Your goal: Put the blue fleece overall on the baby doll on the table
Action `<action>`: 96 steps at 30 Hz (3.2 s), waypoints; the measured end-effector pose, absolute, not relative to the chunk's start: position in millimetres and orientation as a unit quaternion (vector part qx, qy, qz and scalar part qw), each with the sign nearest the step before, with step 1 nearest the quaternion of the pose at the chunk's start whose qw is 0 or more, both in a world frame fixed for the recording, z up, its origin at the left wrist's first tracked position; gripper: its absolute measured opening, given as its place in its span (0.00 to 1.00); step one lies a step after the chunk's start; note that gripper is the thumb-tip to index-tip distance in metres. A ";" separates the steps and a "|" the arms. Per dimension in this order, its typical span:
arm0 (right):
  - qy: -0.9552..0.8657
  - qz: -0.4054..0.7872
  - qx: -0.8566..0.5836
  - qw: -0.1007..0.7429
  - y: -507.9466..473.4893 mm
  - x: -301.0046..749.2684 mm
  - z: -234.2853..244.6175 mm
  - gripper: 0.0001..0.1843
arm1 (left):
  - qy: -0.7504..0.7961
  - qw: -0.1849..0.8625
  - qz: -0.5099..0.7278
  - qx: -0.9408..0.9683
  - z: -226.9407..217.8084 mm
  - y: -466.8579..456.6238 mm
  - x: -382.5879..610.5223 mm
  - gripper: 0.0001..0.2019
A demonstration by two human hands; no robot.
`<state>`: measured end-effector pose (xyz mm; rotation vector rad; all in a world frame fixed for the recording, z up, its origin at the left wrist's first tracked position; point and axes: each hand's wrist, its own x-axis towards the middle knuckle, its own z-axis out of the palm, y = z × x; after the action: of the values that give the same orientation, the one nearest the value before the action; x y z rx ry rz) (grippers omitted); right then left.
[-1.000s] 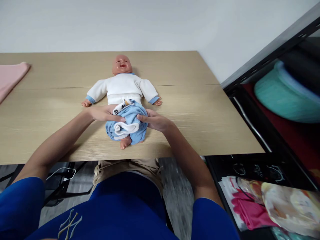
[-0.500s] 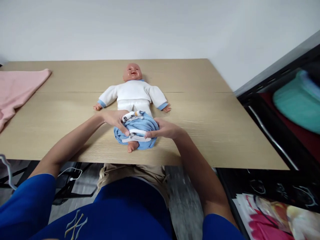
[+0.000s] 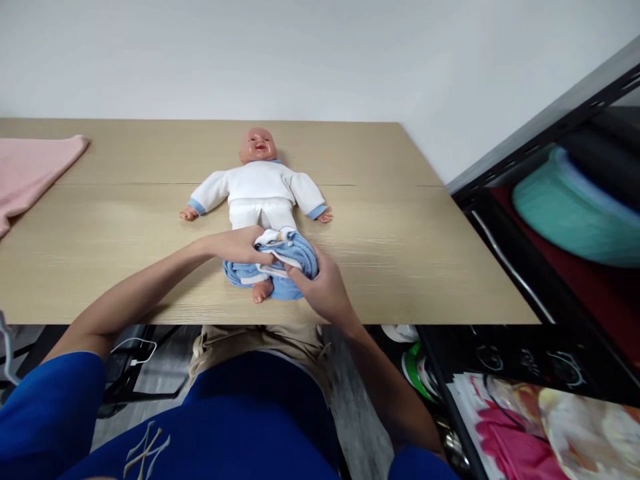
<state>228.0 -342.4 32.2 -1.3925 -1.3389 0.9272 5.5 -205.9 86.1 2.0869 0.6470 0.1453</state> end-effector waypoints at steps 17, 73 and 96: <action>-0.518 0.130 -0.656 0.533 -393.3 200.7 -32.8 0.15 | 0.312 0.160 -0.087 0.932 75.2 -237.1 20.2 0.25; -0.763 0.359 -0.399 0.359 -279.4 287.7 53.3 0.21 | 0.243 0.244 0.064 0.937 115.1 -198.0 -64.3 0.28; -0.766 0.281 -0.399 0.419 -242.0 279.5 6.9 0.17 | 0.366 0.256 0.348 0.824 21.5 -217.8 -85.8 0.11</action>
<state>279.5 -242.0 6.9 -1.0002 -1.9198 0.7052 -85.8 -217.8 21.5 2.2361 0.9947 0.9452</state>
